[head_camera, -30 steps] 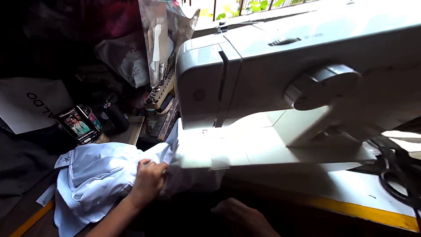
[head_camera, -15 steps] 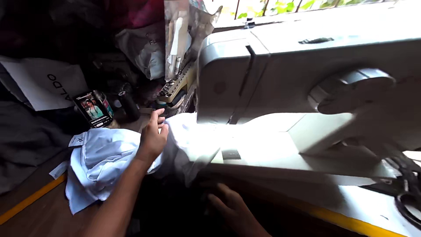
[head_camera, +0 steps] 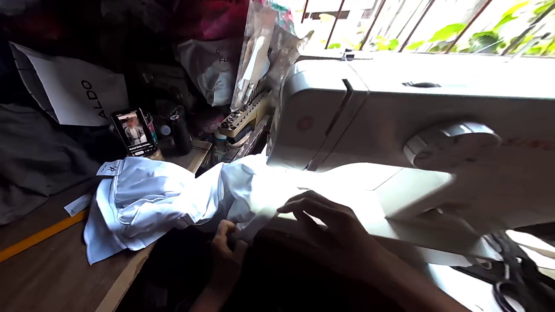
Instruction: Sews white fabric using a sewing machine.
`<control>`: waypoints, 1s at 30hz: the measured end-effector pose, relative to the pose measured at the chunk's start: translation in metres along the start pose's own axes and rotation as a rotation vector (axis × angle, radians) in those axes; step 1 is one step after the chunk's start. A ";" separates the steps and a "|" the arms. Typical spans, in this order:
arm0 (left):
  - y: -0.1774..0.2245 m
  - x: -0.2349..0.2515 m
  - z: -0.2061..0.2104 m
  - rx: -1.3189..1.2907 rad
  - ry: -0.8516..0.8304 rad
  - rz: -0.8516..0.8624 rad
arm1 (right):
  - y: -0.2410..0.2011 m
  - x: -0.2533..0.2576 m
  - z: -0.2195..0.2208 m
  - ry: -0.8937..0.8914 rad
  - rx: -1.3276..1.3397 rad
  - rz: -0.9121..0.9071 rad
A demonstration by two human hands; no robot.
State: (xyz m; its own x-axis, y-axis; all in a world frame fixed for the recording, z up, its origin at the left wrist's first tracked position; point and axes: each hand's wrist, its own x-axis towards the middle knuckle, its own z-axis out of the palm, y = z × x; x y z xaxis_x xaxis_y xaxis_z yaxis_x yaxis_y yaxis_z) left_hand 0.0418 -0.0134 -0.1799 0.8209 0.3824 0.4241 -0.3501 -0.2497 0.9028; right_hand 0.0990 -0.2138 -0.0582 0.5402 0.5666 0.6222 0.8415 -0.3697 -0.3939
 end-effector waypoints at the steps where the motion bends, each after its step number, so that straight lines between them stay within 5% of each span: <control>1: 0.007 0.004 -0.010 -0.127 -0.029 -0.027 | 0.001 0.004 -0.002 0.000 -0.026 0.005; 4: 0.033 0.014 -0.034 -0.361 -0.065 -0.117 | 0.008 0.013 -0.003 -0.016 -0.063 -0.018; 6: 0.047 0.023 -0.044 -0.283 -0.091 -0.115 | 0.011 0.018 0.000 -0.060 -0.060 -0.022; 15: 0.071 0.047 -0.045 -0.013 -0.170 0.261 | 0.025 0.049 0.010 -0.316 -0.114 -0.132; 27: 0.070 0.050 -0.036 0.402 -0.087 0.338 | 0.026 0.041 0.003 -0.088 -0.002 -0.142; 30: 0.078 0.053 -0.033 0.441 -0.130 0.176 | 0.024 0.037 0.001 -0.071 0.007 -0.126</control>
State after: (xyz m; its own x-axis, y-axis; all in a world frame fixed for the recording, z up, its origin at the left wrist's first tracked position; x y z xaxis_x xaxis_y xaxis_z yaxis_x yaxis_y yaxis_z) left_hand 0.0428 0.0168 -0.0849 0.8258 0.1930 0.5299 -0.2876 -0.6642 0.6901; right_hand 0.1390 -0.2011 -0.0455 0.4296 0.6586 0.6178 0.9024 -0.2879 -0.3205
